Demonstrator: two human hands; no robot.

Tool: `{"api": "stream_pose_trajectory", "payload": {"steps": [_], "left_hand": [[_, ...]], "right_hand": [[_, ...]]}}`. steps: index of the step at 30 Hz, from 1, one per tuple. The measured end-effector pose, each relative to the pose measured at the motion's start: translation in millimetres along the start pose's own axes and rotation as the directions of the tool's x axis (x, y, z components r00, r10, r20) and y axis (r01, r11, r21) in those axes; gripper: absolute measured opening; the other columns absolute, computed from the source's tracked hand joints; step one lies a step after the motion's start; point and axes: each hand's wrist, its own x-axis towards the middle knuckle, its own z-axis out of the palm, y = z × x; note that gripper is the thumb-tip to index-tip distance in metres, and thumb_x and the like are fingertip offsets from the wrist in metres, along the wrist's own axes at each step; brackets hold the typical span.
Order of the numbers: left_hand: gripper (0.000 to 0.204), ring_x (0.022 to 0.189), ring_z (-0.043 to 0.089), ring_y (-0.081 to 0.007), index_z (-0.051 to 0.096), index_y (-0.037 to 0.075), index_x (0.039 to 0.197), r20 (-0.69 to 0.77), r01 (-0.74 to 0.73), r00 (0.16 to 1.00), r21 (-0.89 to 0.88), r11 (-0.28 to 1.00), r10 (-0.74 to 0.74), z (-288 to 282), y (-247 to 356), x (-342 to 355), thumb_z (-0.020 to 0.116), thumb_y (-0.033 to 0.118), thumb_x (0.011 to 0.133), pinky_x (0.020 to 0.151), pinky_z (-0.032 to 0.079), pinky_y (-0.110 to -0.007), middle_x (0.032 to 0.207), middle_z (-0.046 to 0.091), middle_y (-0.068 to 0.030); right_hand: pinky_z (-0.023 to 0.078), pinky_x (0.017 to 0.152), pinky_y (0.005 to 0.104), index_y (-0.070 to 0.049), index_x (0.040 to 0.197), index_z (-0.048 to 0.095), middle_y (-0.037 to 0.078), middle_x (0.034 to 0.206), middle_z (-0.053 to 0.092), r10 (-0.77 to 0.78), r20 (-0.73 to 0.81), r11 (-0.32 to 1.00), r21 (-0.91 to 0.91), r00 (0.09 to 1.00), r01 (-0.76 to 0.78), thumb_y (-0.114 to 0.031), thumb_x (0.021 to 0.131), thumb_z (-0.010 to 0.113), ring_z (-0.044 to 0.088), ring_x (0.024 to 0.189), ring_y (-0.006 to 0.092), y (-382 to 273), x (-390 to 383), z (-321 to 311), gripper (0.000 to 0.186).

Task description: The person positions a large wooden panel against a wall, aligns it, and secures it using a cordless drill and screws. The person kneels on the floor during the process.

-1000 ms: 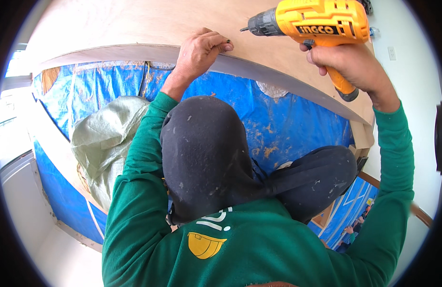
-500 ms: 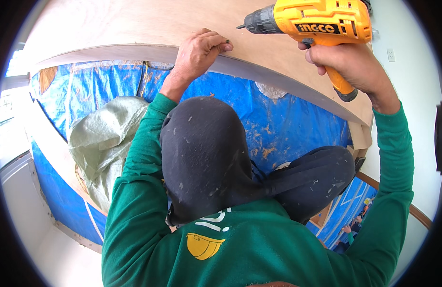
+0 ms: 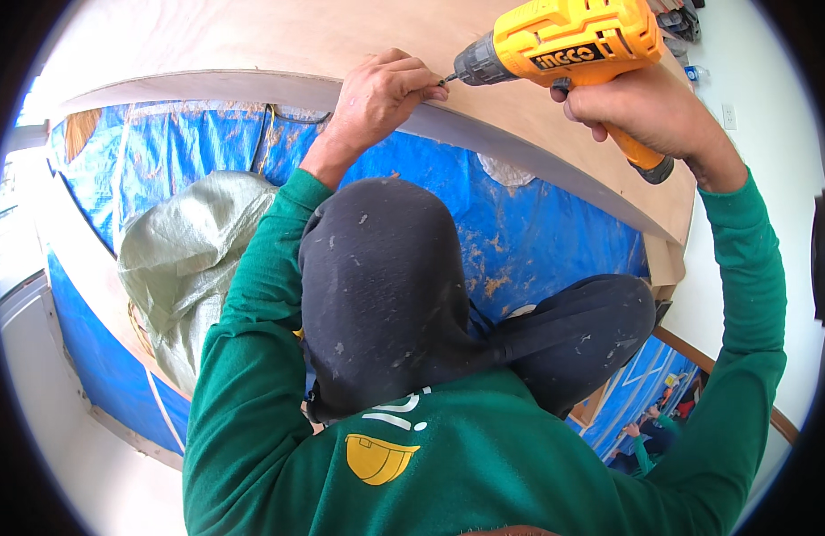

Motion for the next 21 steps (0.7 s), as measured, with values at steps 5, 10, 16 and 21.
{"api": "stream_pose_trajectory", "payload": {"steps": [5, 10, 16, 21], "left_hand": [[0.018, 0.096, 0.069, -0.0257, 0.078, 0.01, 0.094, 0.023, -0.003, 1.0, 0.003, 1.0, 0.003, -2.6, -0.4, -0.2, 0.078, 0.028, 0.093, 0.085, 0.056, -0.042, 0.091, 0.074, -0.0027], [0.019, 0.096, 0.069, -0.0253, 0.078, 0.01, 0.093, 0.014, 0.005, 1.0, -0.004, 1.0, -0.005, -3.4, 2.6, 0.3, 0.079, 0.029, 0.092, 0.085, 0.056, -0.042, 0.091, 0.074, -0.0019], [0.018, 0.099, 0.07, -0.0238, 0.08, 0.013, 0.096, 0.049, -0.029, 0.998, 0.053, 0.998, 0.026, -3.8, 0.3, 0.8, 0.079, 0.03, 0.091, 0.087, 0.056, -0.041, 0.092, 0.075, -0.0001], [0.016, 0.101, 0.071, -0.0234, 0.081, 0.013, 0.099, 0.03, -0.092, 0.995, 0.068, 0.993, 0.09, -1.4, -4.7, -4.9, 0.079, 0.027, 0.093, 0.089, 0.057, -0.04, 0.094, 0.076, -0.0007]], "right_hand": [[0.057, 0.06, 0.0293, -0.002, 0.108, 0.071, 0.002, 0.071, 0.066, 0.013, 0.028, 1.0, -0.022, 1.0, -0.012, -0.025, 0.086, 0.068, 0.065, 0.06, 0.0119, 4.4, 11.3, 0.5, 0.032], [0.058, 0.059, 0.0296, -0.001, 0.108, 0.071, 0.002, 0.07, 0.066, -0.003, 0.025, 0.999, -0.036, 1.0, 0.004, -0.025, 0.086, 0.067, 0.066, 0.06, 0.0121, 3.6, 17.1, 2.2, 0.033], [0.058, 0.063, 0.0312, 0.001, 0.11, 0.071, 0.006, 0.083, 0.07, -0.006, 0.14, 0.956, -0.29, 0.99, 0.047, -0.019, 0.089, 0.072, 0.066, 0.067, 0.0151, -40.9, 17.8, -17.5, 0.029], [0.057, 0.074, 0.0368, -0.001, 0.108, 0.07, 0.009, 0.084, 0.07, 0.017, 0.203, 0.871, -0.483, 0.979, 0.085, -0.027, 0.094, 0.069, 0.067, 0.078, 0.0196, -65.1, 13.6, -17.6, 0.03]]}}
